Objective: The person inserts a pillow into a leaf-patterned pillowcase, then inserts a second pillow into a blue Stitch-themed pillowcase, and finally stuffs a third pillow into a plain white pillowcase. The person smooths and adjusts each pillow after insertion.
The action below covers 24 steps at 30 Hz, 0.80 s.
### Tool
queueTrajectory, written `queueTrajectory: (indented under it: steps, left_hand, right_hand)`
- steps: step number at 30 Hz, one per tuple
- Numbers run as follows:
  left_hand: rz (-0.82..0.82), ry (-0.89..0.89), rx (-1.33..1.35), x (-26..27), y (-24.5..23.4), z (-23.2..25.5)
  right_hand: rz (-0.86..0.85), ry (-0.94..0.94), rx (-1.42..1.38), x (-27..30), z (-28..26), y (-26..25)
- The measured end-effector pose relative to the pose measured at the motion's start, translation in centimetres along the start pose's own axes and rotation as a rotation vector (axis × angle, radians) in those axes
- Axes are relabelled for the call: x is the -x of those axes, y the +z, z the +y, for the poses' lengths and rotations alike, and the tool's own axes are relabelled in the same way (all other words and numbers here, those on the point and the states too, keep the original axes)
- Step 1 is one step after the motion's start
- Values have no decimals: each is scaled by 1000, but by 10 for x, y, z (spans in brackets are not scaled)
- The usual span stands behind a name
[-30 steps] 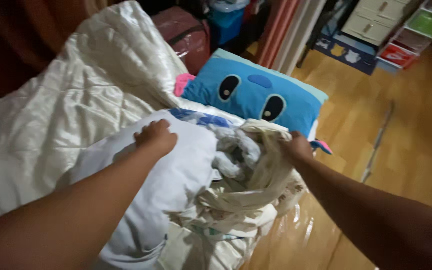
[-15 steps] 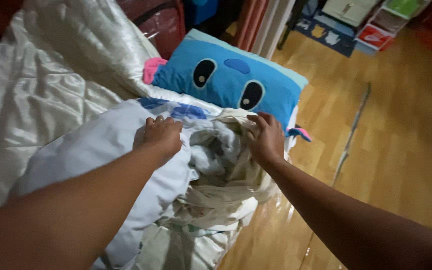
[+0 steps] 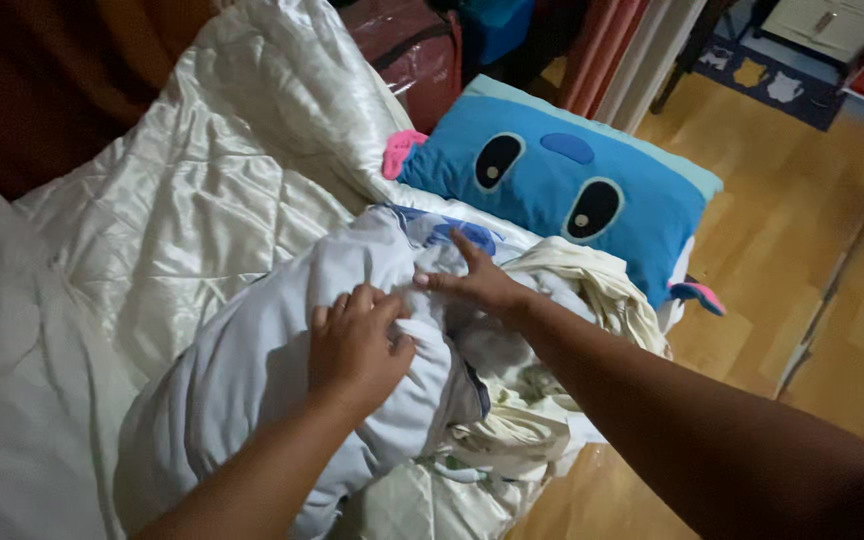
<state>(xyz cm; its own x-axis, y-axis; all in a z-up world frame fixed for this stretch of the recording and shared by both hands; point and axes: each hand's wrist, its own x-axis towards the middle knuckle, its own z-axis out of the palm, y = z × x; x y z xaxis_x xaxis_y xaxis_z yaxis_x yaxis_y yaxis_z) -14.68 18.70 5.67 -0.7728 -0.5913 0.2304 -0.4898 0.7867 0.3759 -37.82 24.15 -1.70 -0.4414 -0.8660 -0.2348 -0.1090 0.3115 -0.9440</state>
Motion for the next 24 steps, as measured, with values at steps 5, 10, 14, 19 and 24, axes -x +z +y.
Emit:
queueTrajectory:
  steps: [5, 10, 14, 19, 24]
  left_hand:
    - [-125, -163, -1, -7, 23, -9]
    - [-303, -474, -16, -37, 56, -19]
    - [-415, -542, 114, -51, 69, -30]
    - [-127, -445, 356, -59, 59, -27]
    - [-43, -230, 443, -76, 28, 8]
  right_hand:
    - [-183, -21, 90, 4, 21, 16]
    - [-148, 229, -118, 19, 25, 26]
    - [-178, 134, -162, 29, 21, 26]
    - [-244, 92, -151, 41, 21, 20]
    - [-306, -104, -23, 13, 30, 59]
